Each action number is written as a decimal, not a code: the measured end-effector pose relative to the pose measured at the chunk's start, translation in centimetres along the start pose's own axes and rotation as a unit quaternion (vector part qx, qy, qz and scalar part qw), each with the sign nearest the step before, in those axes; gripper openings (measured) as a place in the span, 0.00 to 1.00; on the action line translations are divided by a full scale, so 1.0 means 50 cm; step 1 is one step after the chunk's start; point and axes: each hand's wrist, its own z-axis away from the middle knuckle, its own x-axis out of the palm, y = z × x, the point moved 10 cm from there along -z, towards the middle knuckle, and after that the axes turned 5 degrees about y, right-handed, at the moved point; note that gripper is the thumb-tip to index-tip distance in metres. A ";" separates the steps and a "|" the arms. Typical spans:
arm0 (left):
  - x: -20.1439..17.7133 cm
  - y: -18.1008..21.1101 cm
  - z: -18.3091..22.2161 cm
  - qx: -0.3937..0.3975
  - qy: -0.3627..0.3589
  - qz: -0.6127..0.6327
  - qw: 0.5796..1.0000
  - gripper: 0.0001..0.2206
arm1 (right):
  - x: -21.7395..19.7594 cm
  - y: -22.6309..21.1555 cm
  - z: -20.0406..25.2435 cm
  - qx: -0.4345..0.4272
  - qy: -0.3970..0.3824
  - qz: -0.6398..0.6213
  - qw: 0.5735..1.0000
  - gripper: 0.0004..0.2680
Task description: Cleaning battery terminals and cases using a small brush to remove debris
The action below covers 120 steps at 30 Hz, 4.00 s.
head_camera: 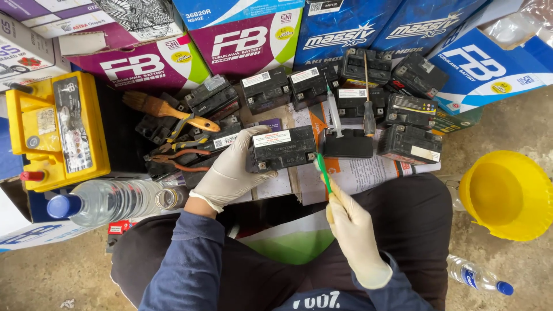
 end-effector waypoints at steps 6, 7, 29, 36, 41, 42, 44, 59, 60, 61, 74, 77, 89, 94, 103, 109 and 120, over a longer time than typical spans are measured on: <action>0.001 -0.008 -0.003 0.004 0.014 -0.010 1.000 0.37 | 0.043 -0.072 0.080 -0.413 -0.070 0.166 0.893 0.18; 0.002 -0.010 -0.001 0.002 0.015 -0.010 1.000 0.37 | 0.065 -0.071 0.073 -0.412 -0.072 0.167 0.893 0.18; 0.005 -0.014 0.004 0.080 0.021 -0.016 0.996 0.36 | 0.085 -0.109 0.076 -0.590 0.026 0.432 0.682 0.19; 0.004 -0.008 0.000 0.096 0.020 -0.018 0.995 0.34 | 0.149 -0.126 0.075 -0.611 -0.006 0.468 0.639 0.19; 0.005 -0.016 0.000 0.092 0.020 -0.012 0.996 0.34 | 0.124 -0.131 0.073 -0.597 0.002 0.481 0.642 0.21; 0.002 -0.015 0.001 0.087 0.022 -0.008 0.996 0.33 | 0.111 -0.133 0.072 -0.592 0.012 0.488 0.641 0.22; 0.003 -0.015 -0.001 0.084 0.019 -0.013 0.996 0.35 | 0.080 -0.124 0.058 -0.576 0.020 0.479 0.662 0.20; 0.002 -0.002 0.002 0.075 0.023 -0.002 0.997 0.36 | 0.072 -0.107 0.098 -0.424 0.030 0.513 0.746 0.21; 0.001 0.001 0.003 0.082 0.023 -0.006 0.996 0.36 | 0.070 -0.088 0.090 -0.361 0.001 0.526 0.770 0.23; 0.004 0.001 0.003 0.083 0.022 -0.006 0.996 0.36 | 0.076 -0.096 0.092 -0.361 0.002 0.525 0.771 0.23; -0.017 0.029 0.008 0.136 0.066 -0.035 0.988 0.36 | 0.079 -0.206 0.132 -0.437 0.065 0.691 0.572 0.26; -0.014 0.017 0.010 0.130 0.069 -0.052 0.988 0.38 | 0.045 -0.227 0.131 -0.428 0.064 0.634 0.641 0.23; -0.019 0.005 0.012 0.101 0.068 -0.004 0.993 0.37 | 0.103 -0.227 0.153 -0.484 0.102 0.679 0.543 0.24; -0.012 -0.009 0.017 0.095 0.066 0.016 0.993 0.37 | 0.061 -0.259 0.111 -0.442 0.077 0.589 0.672 0.22; 0.017 -0.051 0.010 0.079 0.076 0.055 0.992 0.39 | 0.163 -0.294 0.013 -0.448 -0.095 0.537 0.708 0.35; -0.007 -0.033 0.004 0.001 0.102 0.083 0.991 0.41 | 0.206 -0.294 -0.056 -0.440 -0.210 0.513 0.707 0.40; -0.050 0.051 0.019 0.084 0.069 0.039 0.993 0.43 | 0.155 -0.187 -0.121 -0.464 -0.158 0.221 0.843 0.39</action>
